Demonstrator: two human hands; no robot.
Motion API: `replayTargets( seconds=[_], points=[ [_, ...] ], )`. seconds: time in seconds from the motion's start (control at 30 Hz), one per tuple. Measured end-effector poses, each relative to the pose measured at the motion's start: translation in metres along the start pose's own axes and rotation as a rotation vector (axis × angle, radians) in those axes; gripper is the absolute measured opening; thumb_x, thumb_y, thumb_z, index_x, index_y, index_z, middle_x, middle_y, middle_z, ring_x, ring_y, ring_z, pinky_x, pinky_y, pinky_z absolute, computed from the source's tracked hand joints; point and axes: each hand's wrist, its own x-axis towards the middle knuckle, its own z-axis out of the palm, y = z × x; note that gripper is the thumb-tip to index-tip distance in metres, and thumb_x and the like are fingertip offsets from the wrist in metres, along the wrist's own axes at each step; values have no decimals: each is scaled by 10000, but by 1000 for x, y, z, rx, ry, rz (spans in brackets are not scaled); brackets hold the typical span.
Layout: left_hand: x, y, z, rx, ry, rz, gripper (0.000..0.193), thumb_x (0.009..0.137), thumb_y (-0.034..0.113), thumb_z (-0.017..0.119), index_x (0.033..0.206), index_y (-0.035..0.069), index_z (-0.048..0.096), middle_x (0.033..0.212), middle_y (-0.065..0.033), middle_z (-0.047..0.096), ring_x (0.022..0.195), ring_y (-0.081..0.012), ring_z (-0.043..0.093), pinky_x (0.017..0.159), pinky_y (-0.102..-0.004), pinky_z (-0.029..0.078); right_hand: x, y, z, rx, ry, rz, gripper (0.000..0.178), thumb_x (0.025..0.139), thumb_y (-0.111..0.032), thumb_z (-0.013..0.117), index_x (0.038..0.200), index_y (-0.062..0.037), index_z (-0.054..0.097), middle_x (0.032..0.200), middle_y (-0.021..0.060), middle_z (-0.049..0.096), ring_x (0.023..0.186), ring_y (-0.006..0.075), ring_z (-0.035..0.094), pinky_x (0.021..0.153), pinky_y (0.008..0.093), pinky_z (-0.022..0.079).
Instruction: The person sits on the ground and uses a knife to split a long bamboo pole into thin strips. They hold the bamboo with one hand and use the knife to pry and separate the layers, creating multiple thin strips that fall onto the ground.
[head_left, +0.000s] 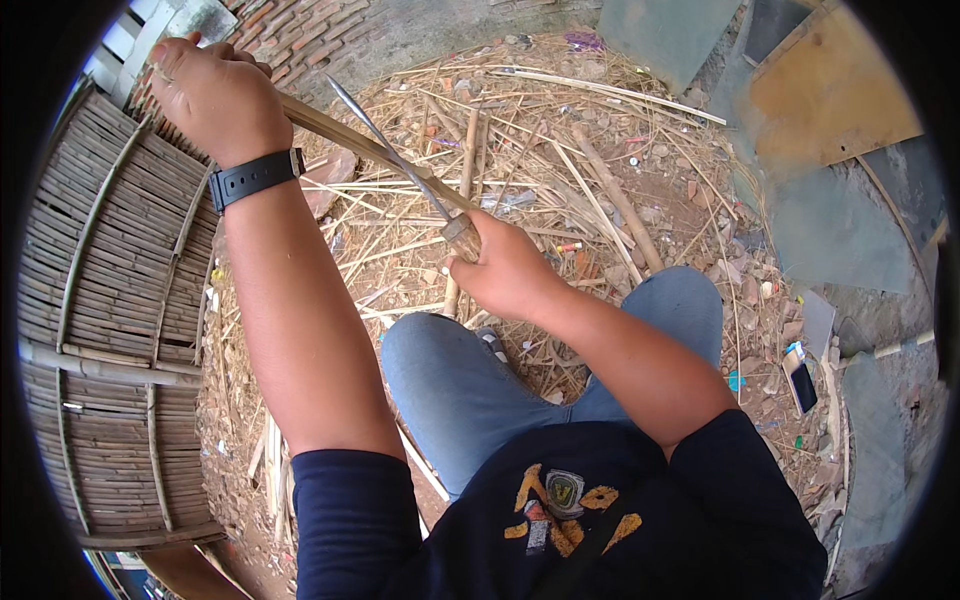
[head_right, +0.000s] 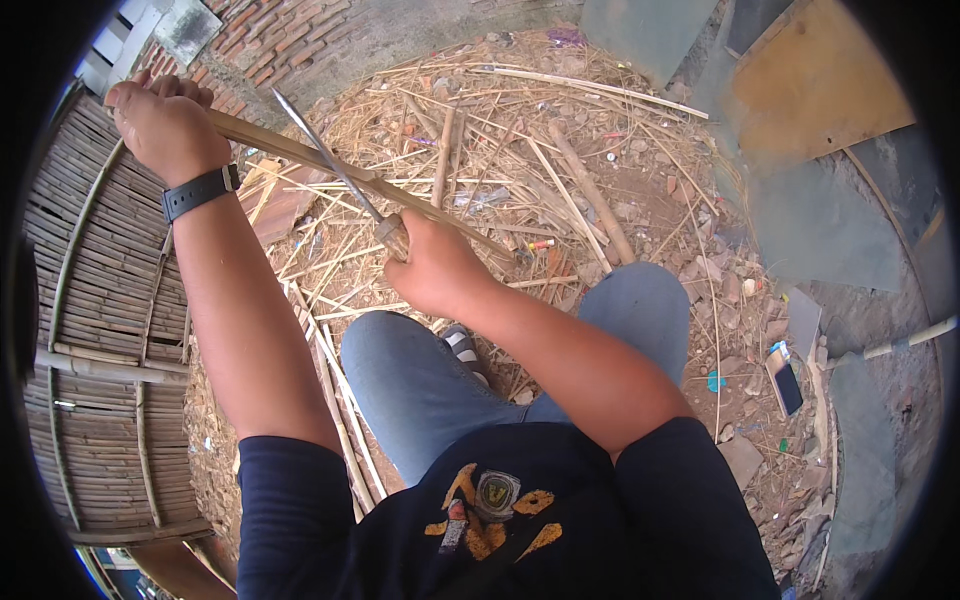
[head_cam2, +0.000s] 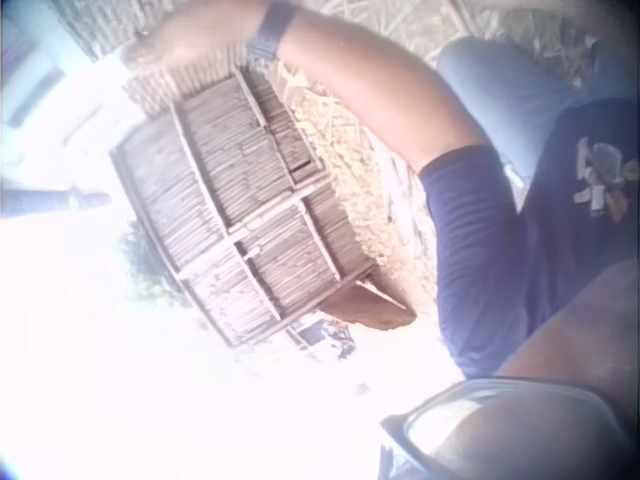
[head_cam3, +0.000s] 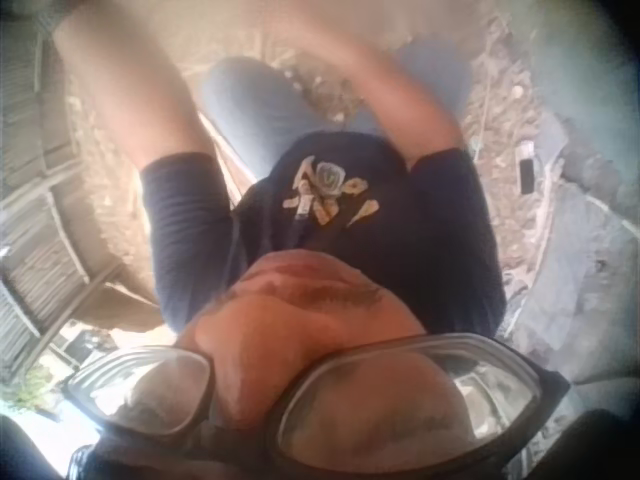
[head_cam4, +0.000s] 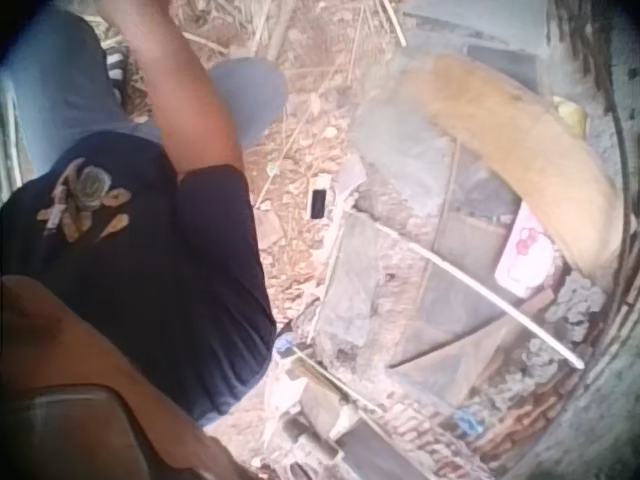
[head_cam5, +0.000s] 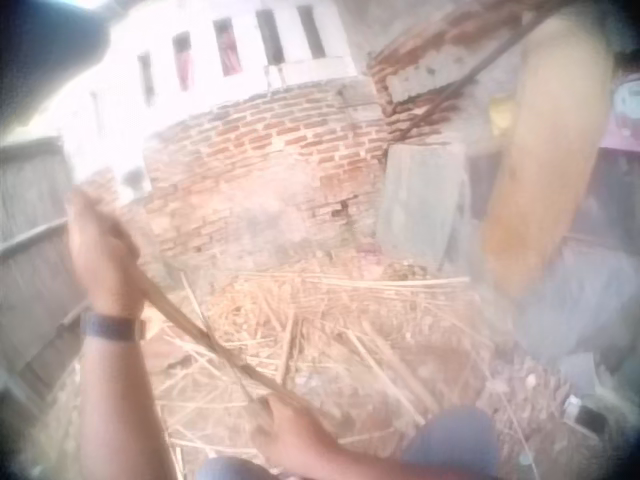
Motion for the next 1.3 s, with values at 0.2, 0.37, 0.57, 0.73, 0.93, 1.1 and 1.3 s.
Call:
replayTargets(
  seconds=[0.2,0.37,0.57,0.73,0.93,1.1,1.3],
  points=[
    [-11,14,-9,11,31,-28,471,1051,396,287,1195,-32,423,681,-42,410,529,-127,356,492,-283,340,-4,36,-2,-53,-19,48,568,853,-157,664,1329,81,468,711,164,621,569,181,611,507,329,443],
    [-8,14,-13,23,85,-58,463,1054,392,294,1236,-17,415,684,-39,405,521,-125,348,481,-281,329,-8,18,0,30,6,-41,314,809,-135,662,1037,51,553,758,238,633,769,399,653,699,462,497],
    [-14,16,-11,28,53,-29,453,1052,431,284,1209,26,415,702,-50,413,549,-145,363,504,-288,339,10,6,3,23,48,-188,360,810,-134,659,1083,60,527,782,240,644,764,408,665,727,464,527],
    [-11,16,-13,-5,14,-31,456,1057,413,269,1201,0,399,703,-47,400,548,-143,356,502,-286,330,7,35,-10,-33,-115,112,514,839,-142,650,1309,7,504,739,168,644,611,248,642,603,384,495],
    [-17,22,-8,11,15,4,468,1055,391,295,1216,-39,383,677,-28,374,543,-132,344,506,-280,326,-2,-4,-14,3,-69,-34,474,829,-136,654,1241,53,515,890,234,640,816,349,656,728,420,504],
    [-20,28,-8,56,-9,17,622,1024,552,283,1189,-34,410,667,-22,389,524,-114,349,473,-268,321,-2,-26,-14,39,-18,-176,462,830,-139,651,1244,19,523,863,230,646,766,341,671,713,422,517],
    [-27,35,-10,16,40,-27,554,1047,483,287,1185,-41,398,659,-19,361,541,-119,344,499,-271,323,-11,31,-3,26,-59,53,510,830,-131,645,1300,15,510,787,158,645,627,240,628,589,372,484]
  ],
)
